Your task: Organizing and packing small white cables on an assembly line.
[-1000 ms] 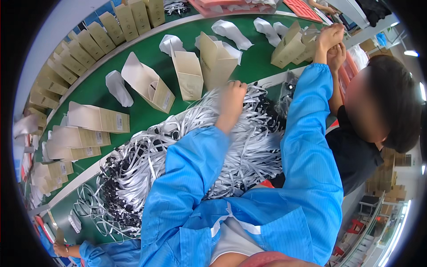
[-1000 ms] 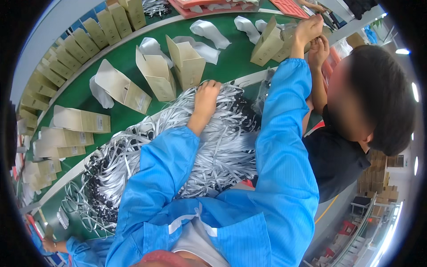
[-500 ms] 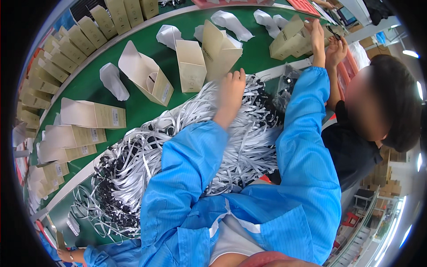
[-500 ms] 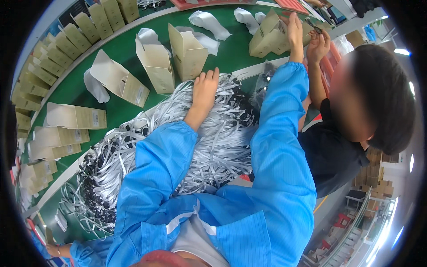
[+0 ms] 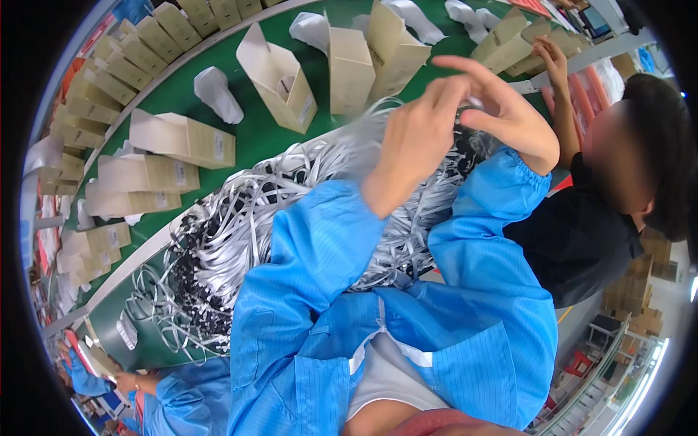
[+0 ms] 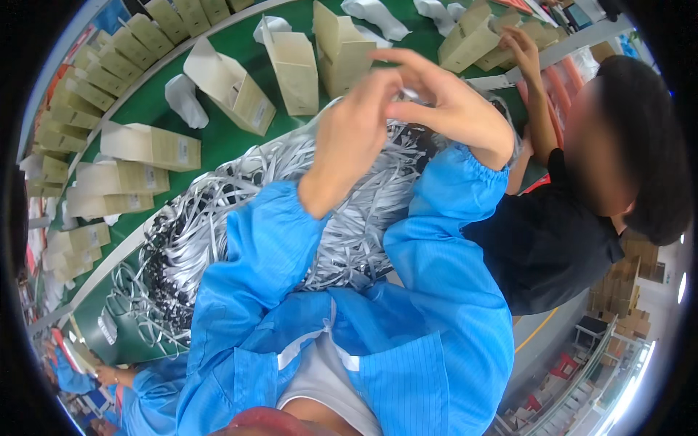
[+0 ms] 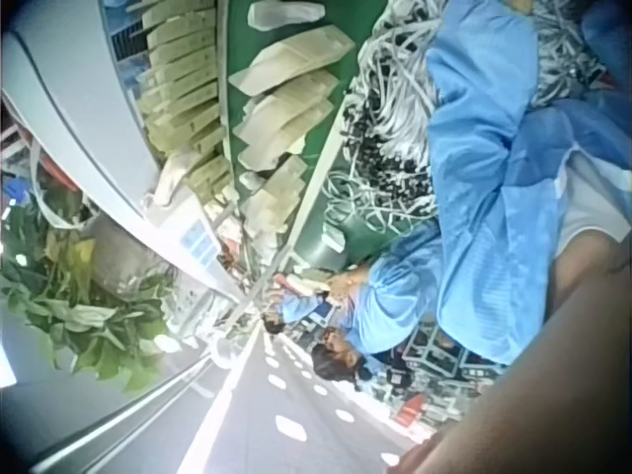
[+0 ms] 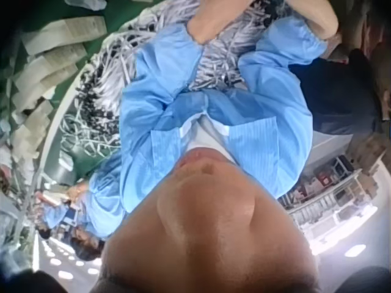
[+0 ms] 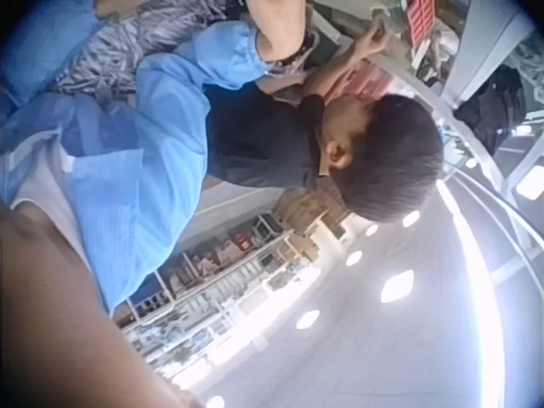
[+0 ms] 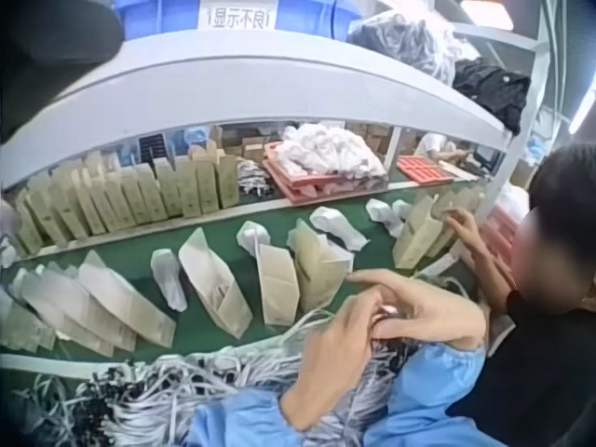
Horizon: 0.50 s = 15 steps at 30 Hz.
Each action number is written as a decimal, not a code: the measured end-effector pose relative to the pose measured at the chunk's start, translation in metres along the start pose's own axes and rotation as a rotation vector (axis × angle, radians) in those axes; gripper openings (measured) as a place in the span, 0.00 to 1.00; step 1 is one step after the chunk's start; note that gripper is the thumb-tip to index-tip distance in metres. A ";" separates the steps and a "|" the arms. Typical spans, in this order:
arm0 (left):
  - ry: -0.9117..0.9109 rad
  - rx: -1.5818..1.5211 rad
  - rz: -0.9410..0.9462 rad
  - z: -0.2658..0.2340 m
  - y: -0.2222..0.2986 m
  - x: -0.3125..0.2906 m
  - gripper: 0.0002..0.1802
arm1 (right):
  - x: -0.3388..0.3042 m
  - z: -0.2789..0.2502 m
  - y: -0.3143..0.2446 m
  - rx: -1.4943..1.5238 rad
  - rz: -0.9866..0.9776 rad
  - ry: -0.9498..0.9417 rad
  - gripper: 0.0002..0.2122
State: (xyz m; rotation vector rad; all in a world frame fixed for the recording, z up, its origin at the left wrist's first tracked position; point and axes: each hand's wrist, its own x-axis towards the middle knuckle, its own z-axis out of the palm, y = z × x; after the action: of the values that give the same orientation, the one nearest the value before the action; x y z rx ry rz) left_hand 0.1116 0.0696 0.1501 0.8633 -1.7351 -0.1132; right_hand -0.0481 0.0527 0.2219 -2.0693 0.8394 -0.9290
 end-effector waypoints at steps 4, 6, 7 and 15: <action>-0.015 -0.018 -0.223 -0.086 0.057 0.024 0.08 | -0.003 -0.024 0.000 0.359 -0.058 -0.286 0.18; -0.199 -0.091 -0.370 -0.120 0.046 0.022 0.07 | -0.008 -0.062 0.024 0.493 -0.089 -0.332 0.19; -0.372 -0.153 -0.273 -0.144 0.034 0.013 0.06 | 0.000 -0.076 0.035 0.723 -0.269 -0.448 0.25; -0.312 -0.030 0.192 -0.171 0.087 0.046 0.08 | 0.026 0.041 -0.036 0.120 -0.687 -0.132 0.23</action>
State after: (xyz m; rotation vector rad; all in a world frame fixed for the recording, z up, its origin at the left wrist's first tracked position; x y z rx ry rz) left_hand 0.2133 0.1635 0.2900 0.6788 -2.0938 -0.1520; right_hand 0.0081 0.0653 0.2400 -2.3125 -0.0237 -1.1350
